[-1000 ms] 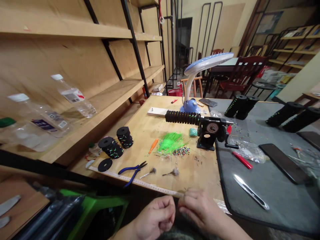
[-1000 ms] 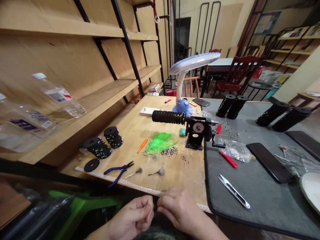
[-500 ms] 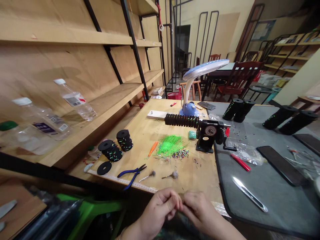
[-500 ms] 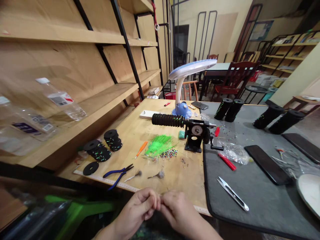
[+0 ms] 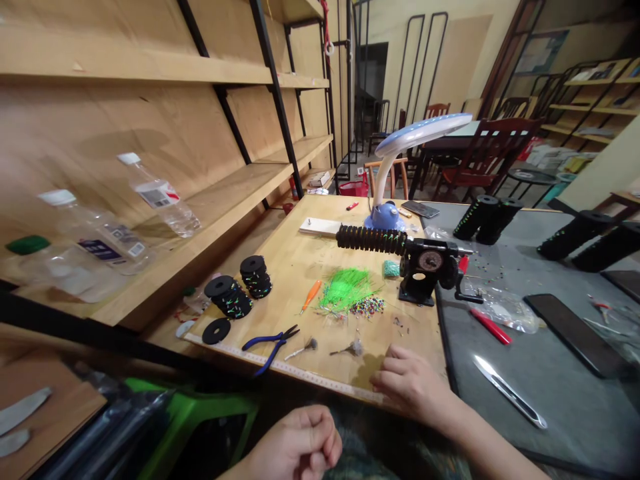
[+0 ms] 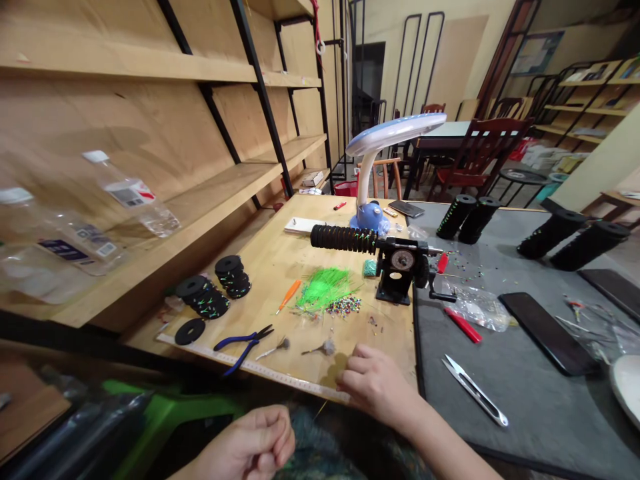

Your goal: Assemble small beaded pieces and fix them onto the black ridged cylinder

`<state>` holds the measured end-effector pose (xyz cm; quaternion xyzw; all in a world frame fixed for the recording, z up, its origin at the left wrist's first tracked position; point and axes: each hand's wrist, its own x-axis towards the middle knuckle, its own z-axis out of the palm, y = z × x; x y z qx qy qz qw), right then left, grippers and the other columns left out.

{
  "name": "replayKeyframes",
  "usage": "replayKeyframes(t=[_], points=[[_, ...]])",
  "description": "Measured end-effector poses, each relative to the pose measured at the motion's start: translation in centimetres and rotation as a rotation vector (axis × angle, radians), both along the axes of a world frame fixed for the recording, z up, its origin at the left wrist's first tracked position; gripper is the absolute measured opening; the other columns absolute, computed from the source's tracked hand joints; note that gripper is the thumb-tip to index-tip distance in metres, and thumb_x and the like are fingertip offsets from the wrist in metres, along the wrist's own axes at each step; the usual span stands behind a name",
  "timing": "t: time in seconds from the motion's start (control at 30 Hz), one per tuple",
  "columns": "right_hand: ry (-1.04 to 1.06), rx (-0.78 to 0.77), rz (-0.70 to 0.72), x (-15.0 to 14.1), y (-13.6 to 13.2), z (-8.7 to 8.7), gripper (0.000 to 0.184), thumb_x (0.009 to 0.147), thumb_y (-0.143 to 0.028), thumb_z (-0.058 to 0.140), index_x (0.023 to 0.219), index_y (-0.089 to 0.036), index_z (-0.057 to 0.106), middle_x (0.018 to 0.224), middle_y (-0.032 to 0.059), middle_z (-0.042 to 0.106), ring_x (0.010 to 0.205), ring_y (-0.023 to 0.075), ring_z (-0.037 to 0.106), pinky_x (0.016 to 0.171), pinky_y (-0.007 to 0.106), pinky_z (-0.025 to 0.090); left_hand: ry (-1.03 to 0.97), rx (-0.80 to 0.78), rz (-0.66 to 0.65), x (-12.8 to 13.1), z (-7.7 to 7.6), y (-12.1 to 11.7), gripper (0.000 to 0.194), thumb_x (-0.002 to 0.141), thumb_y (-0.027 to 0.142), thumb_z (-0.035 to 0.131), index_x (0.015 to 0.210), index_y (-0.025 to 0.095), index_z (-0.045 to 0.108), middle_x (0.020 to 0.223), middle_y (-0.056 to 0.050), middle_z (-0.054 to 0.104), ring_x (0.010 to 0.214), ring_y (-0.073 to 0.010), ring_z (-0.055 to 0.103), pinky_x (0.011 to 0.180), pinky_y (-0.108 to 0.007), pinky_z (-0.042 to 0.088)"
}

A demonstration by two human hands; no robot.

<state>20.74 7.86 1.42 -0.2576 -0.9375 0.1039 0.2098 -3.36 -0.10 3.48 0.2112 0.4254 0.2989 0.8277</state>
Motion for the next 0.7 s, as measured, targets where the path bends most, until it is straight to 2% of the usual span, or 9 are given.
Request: replayKeyframes(t=[0.13,0.27,0.37,0.43,0.5,0.6,0.7], points=[[-0.049,0.002,0.006,0.2,0.2,-0.3,0.026,0.097,-0.031,0.045,0.086,-0.020,0.066,0.067,0.0037,0.062,0.064,0.0179,0.045,0.059,0.030,0.034,0.169,0.067,0.018,0.0,-1.6,0.1,0.052,0.064,0.058,0.075,0.061,0.017,0.044,0.057,0.003,0.049,0.042,-0.0022,0.027,0.039,-0.018,0.012],[-0.094,0.023,-0.026,0.0,-0.4,-0.1,0.024,0.098,-0.025,0.045,0.085,-0.021,0.065,0.068,0.0025,0.062,0.063,0.0171,0.045,0.058,0.030,0.031,0.317,0.244,-0.011,0.8,-2.4,0.7,0.056,0.069,0.073,0.059,0.066,0.021,0.039,0.056,0.009,0.035,0.043,-0.0053,0.027,0.040,-0.020,0.017],[-0.100,0.055,-0.035,-0.1,-0.7,0.4,0.025,0.098,-0.024,0.044,0.085,-0.022,0.065,0.066,0.0021,0.061,0.062,0.0165,0.046,0.056,0.029,0.028,0.426,0.460,-0.125,1.7,-2.1,0.9,0.048,0.076,0.066,0.057,0.076,0.020,0.045,0.055,0.010,0.032,0.048,-0.0076,0.028,0.046,-0.021,0.022],[-0.099,0.062,-0.039,0.0,-0.7,0.6,0.025,0.099,-0.025,0.043,0.087,-0.022,0.065,0.066,0.0018,0.061,0.061,0.0157,0.047,0.055,0.028,0.027,0.487,0.571,-0.223,2.0,-1.7,1.1,0.041,0.080,0.058,0.061,0.081,0.018,0.053,0.055,0.009,0.037,0.051,-0.0088,0.032,0.050,-0.022,0.024],[-0.099,0.041,-0.045,0.2,-0.7,0.7,0.026,0.099,-0.027,0.043,0.087,-0.022,0.065,0.068,0.0016,0.062,0.061,0.0147,0.051,0.055,0.027,0.028,0.484,0.651,-0.262,2.1,-1.5,1.3,0.039,0.083,0.053,0.060,0.075,0.015,0.060,0.058,0.004,0.045,0.057,-0.0107,0.040,0.056,-0.023,0.030],[-0.076,-0.018,-0.066,0.2,-0.8,0.7,0.030,0.100,-0.030,0.041,0.087,-0.021,0.066,0.069,0.0018,0.063,0.061,0.0136,0.056,0.054,0.026,0.029,0.440,0.757,-0.141,1.9,-1.4,1.9,0.043,0.088,0.051,0.053,0.069,0.014,0.065,0.066,-0.001,0.054,0.068,-0.0144,0.050,0.066,-0.026,0.035],[-0.020,-0.073,-0.076,-0.3,-0.9,0.4,0.034,0.101,-0.034,0.037,0.092,-0.020,0.066,0.068,0.0021,0.063,0.060,0.0133,0.057,0.053,0.026,0.030,0.387,0.816,0.053,2.2,-1.4,2.6,0.040,0.088,0.049,0.055,0.071,0.016,0.069,0.068,-0.001,0.052,0.069,-0.0144,0.048,0.068,-0.026,0.036]])
